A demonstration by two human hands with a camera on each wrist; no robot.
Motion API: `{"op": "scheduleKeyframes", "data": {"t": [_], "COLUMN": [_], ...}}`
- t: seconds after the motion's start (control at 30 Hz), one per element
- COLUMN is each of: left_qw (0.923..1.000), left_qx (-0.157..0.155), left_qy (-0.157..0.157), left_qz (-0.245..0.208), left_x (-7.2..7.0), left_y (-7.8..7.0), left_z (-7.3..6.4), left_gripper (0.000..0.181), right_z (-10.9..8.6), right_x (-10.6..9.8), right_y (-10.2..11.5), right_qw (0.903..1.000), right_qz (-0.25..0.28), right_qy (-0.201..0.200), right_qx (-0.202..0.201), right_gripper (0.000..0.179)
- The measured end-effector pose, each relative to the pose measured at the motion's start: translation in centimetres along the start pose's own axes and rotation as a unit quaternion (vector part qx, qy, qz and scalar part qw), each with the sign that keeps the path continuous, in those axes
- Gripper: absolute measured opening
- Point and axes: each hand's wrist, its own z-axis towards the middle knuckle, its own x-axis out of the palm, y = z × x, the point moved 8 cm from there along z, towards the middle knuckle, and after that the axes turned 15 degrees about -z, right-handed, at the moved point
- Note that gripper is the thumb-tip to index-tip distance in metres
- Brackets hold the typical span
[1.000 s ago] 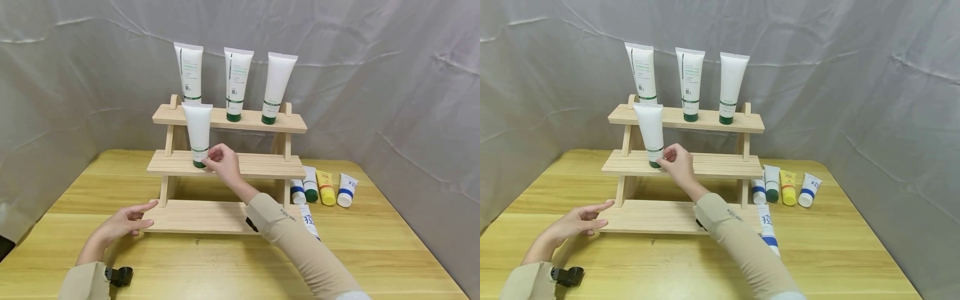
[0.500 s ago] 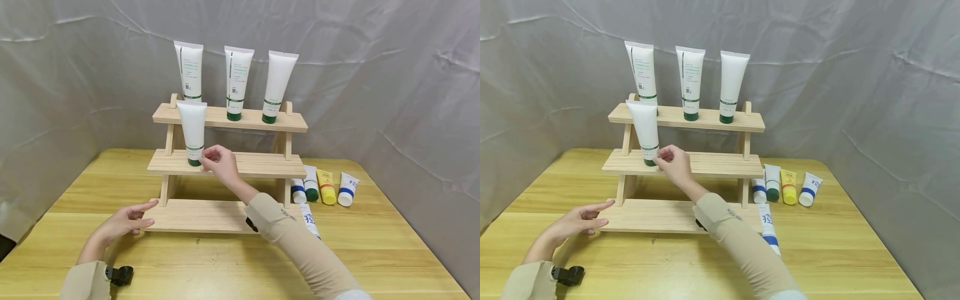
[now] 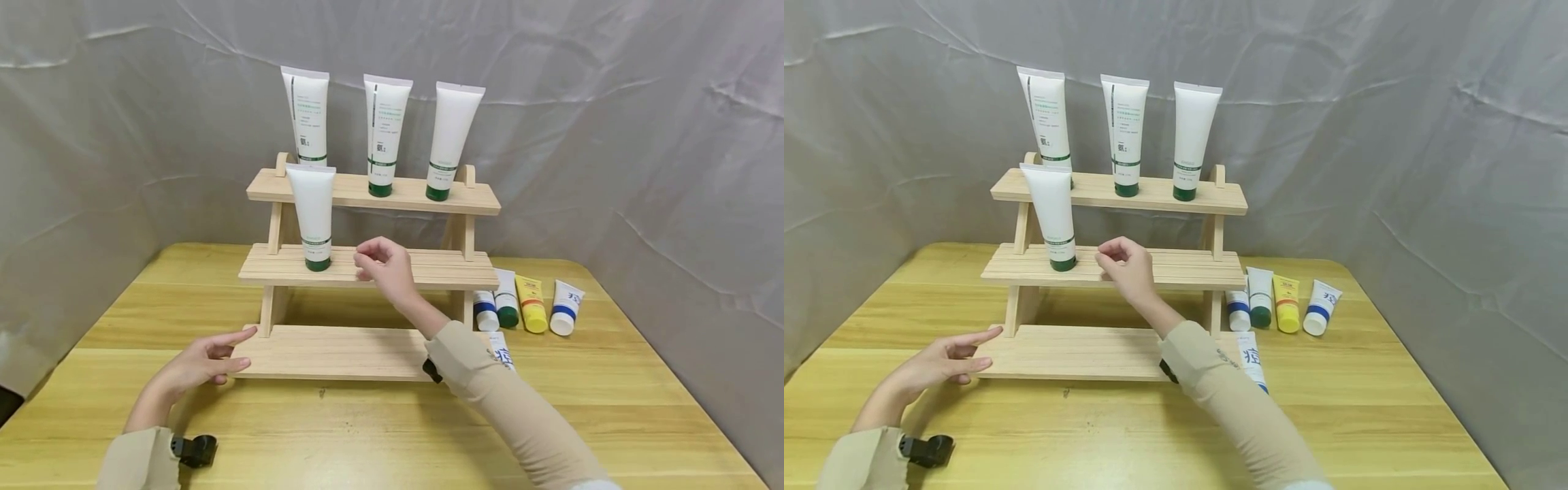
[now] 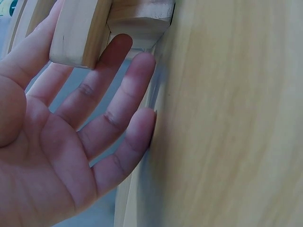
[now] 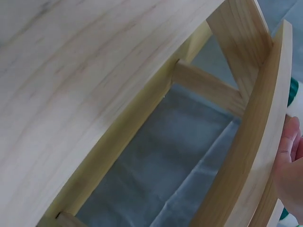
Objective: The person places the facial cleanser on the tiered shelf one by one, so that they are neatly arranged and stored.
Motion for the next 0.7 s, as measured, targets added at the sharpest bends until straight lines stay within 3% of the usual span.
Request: {"op": "scheduleKeyframes", "data": {"t": [0.2, 0.7], "left_qw": [1.0000, 0.9999], "left_qx": [0.005, 0.008], "left_qy": [0.004, 0.007], "left_qz": [-0.001, -0.003], "left_x": [0.2, 0.0], "left_y": [-0.2, 0.0], "left_z": [0.0, 0.0], "left_gripper": [0.063, 0.063], "right_z": [0.2, -2.7], "right_x": [-1.6, -4.7], "right_y": [-2.9, -3.0], "right_qw": [0.9989, 0.9963], "right_qz": [0.036, 0.031], "right_qy": [-0.026, -0.064], "right_qx": [-0.015, -0.047], "right_gripper": [0.010, 0.006]}}
